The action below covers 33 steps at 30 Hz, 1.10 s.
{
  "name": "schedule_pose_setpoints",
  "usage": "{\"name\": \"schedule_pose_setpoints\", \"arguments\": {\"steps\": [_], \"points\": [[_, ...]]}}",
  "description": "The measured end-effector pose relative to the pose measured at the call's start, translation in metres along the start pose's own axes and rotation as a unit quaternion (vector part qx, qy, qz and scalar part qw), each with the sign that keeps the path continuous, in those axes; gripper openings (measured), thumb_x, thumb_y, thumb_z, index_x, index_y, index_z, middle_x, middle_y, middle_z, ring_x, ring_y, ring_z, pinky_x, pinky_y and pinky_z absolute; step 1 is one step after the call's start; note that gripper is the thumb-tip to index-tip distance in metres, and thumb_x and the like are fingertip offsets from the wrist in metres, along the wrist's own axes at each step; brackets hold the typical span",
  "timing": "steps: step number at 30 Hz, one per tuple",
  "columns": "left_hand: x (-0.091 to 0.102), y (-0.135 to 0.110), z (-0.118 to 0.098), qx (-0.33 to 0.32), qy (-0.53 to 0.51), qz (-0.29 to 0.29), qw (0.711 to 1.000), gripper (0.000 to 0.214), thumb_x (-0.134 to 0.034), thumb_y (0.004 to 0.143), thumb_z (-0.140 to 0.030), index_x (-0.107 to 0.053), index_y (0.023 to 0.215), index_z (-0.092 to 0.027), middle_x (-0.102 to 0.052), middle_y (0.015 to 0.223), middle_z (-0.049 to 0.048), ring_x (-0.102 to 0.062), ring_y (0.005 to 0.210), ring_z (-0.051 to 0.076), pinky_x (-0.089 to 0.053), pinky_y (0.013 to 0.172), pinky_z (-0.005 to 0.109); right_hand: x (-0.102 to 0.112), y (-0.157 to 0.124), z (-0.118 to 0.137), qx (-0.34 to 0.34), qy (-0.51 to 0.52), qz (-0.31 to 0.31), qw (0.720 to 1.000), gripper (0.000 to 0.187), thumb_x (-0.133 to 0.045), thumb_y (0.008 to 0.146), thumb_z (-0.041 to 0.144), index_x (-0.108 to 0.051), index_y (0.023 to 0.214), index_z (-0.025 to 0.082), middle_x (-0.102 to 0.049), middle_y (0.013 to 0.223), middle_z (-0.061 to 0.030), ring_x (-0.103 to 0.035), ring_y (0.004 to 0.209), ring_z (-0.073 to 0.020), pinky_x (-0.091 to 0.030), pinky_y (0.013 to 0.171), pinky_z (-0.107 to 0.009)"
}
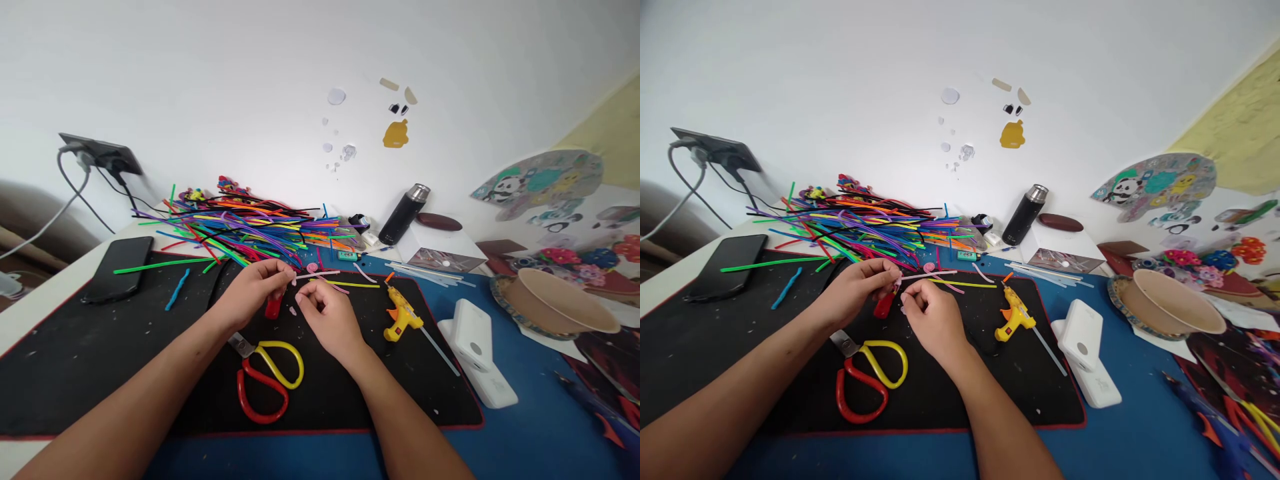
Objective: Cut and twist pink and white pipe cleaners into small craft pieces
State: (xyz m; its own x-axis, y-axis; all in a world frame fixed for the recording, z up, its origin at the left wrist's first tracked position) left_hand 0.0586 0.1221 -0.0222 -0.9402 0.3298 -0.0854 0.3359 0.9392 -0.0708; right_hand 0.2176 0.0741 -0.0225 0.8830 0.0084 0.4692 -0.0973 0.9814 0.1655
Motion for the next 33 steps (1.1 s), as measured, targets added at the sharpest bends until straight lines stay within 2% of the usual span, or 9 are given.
{"name": "schedule_pose_setpoints", "arguments": {"steps": [3,6,12,19,27,30,33], "points": [[0.001,0.0,0.0,-0.004,-0.005,-0.002,1.0,0.033,-0.076,0.086,-0.047,-0.062,0.075,-0.019,-0.054,0.057,-0.0053,-0.047,0.041,0.009,-0.037,0.044,0.022,-0.002,-0.001,0.003,0.022,-0.109,0.011,0.994,0.007,-0.064,0.096,0.025,-0.07,0.092,0.023,-0.06,0.063,0.005,-0.054,0.057,-0.0138,-0.033,0.059,-0.027],[0.001,0.0,0.0,-0.005,-0.007,0.0,1.0,0.033,-0.076,0.087,-0.047,-0.061,0.076,-0.019,-0.055,0.057,-0.0052,-0.046,0.04,0.008,-0.035,0.043,0.022,-0.007,-0.003,0.006,0.033,-0.21,0.05,0.976,0.008,-0.065,0.098,0.026,-0.073,0.097,0.025,-0.068,0.068,0.0024,-0.06,0.062,-0.0164,-0.03,0.06,-0.029],[0.001,-0.001,-0.004,-0.018,-0.001,-0.012,1.0,0.034,-0.077,0.084,-0.048,-0.062,0.073,-0.019,-0.053,0.058,-0.004,-0.044,0.045,0.009,-0.034,0.045,0.022,-0.012,-0.005,0.004,0.018,-0.314,0.104,0.943,0.012,-0.065,0.1,0.03,-0.075,0.106,0.026,-0.079,0.081,-0.0025,-0.072,0.076,-0.0221,-0.033,0.063,-0.031],[0.0,-0.001,-0.006,-0.017,-0.005,-0.005,1.0,0.035,-0.077,0.084,-0.048,-0.061,0.073,-0.019,-0.053,0.058,-0.0044,-0.045,0.047,0.009,-0.033,0.047,0.022,-0.018,-0.006,-0.001,0.01,-0.354,0.125,0.927,0.014,-0.064,0.101,0.03,-0.073,0.111,0.025,-0.082,0.097,-0.0054,-0.076,0.086,-0.0248,-0.04,0.07,-0.032],[-0.003,-0.003,-0.011,-0.019,-0.001,0.006,1.0,0.033,-0.076,0.083,-0.047,-0.063,0.075,-0.018,-0.054,0.059,-0.0036,-0.044,0.05,0.01,-0.032,0.049,0.022,-0.022,-0.006,-0.003,-0.008,-0.366,0.111,0.924,0.015,-0.061,0.102,0.029,-0.073,0.109,0.025,-0.082,0.091,-0.0058,-0.076,0.083,-0.025,-0.039,0.067,-0.031],[-0.004,-0.004,-0.013,-0.025,0.003,0.006,1.0,0.032,-0.076,0.082,-0.046,-0.064,0.076,-0.018,-0.055,0.06,-0.003,-0.045,0.052,0.01,-0.032,0.05,0.022,-0.021,-0.005,-0.004,-0.011,-0.35,0.099,0.931,0.015,-0.06,0.1,0.026,-0.075,0.106,0.025,-0.08,0.086,-0.0055,-0.074,0.078,-0.0239,-0.037,0.065,-0.031],[-0.003,-0.005,-0.014,-0.02,0.005,-0.001,1.0,0.033,-0.076,0.081,-0.048,-0.063,0.075,-0.018,-0.054,0.058,-0.0036,-0.044,0.049,0.01,-0.032,0.049,0.022,-0.019,-0.003,-0.006,-0.017,-0.269,0.08,0.96,0.013,-0.063,0.096,0.023,-0.076,0.097,0.024,-0.074,0.072,-0.0018,-0.066,0.065,-0.0193,-0.033,0.06,-0.029]]}}
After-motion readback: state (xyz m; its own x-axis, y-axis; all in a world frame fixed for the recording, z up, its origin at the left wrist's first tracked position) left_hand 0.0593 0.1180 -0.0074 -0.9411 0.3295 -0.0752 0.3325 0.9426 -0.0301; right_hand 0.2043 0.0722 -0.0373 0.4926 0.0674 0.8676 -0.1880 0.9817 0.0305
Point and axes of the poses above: each hand's wrist, its own y-axis towards the middle knuckle, its own x-axis out of the back of the hand, z = x × y, the point moved 5 cm from there along y, towards the middle knuckle
